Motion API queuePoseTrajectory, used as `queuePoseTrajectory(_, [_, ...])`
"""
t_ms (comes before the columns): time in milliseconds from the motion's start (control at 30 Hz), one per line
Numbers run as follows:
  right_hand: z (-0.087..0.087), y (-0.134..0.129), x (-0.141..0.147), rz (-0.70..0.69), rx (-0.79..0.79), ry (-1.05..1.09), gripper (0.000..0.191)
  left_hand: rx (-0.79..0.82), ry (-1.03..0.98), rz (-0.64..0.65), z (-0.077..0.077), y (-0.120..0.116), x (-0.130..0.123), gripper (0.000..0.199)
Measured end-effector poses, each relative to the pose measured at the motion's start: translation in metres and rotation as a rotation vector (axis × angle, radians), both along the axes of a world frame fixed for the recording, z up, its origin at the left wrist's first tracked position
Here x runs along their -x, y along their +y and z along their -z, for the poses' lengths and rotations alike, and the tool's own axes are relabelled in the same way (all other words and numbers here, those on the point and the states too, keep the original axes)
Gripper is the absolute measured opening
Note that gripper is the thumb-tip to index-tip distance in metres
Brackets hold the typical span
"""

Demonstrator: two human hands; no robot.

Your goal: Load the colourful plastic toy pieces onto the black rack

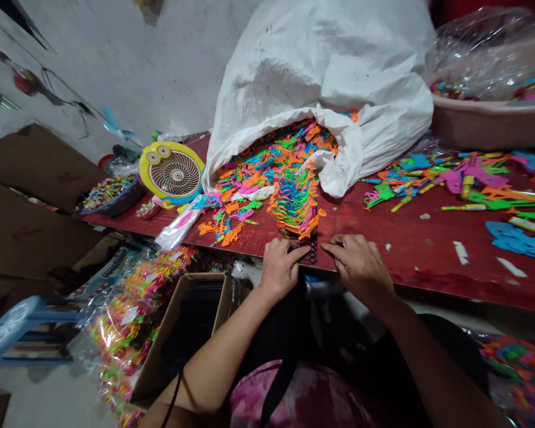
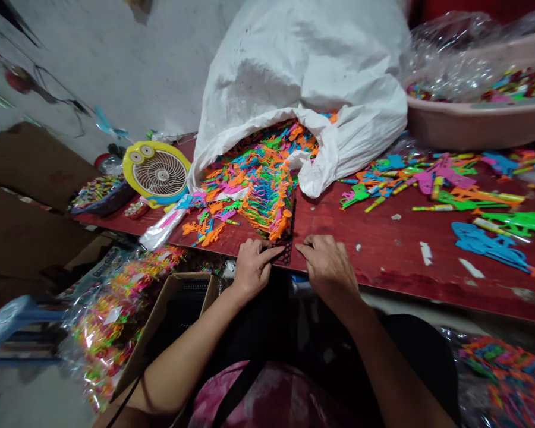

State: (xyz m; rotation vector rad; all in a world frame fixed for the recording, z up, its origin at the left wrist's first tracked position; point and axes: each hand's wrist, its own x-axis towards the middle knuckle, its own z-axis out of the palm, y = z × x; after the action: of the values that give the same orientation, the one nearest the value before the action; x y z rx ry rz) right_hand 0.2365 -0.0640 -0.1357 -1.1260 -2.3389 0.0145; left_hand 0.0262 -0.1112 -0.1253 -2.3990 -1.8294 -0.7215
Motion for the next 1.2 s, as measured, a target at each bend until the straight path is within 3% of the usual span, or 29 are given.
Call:
queuePoseTrajectory(933, [-0.007,-0.001,0.002,0.035,0.049,-0.004,0.031,0.089,0.043,-0.034,-0.001,0.001,-0.008,0.041])
queuePoseTrajectory(1200, [-0.006,0.015,0.007,0.076,0.14,0.115,0.032,-0.073,-0.18,0.037,0.016,-0.003,-0.003,0.042])
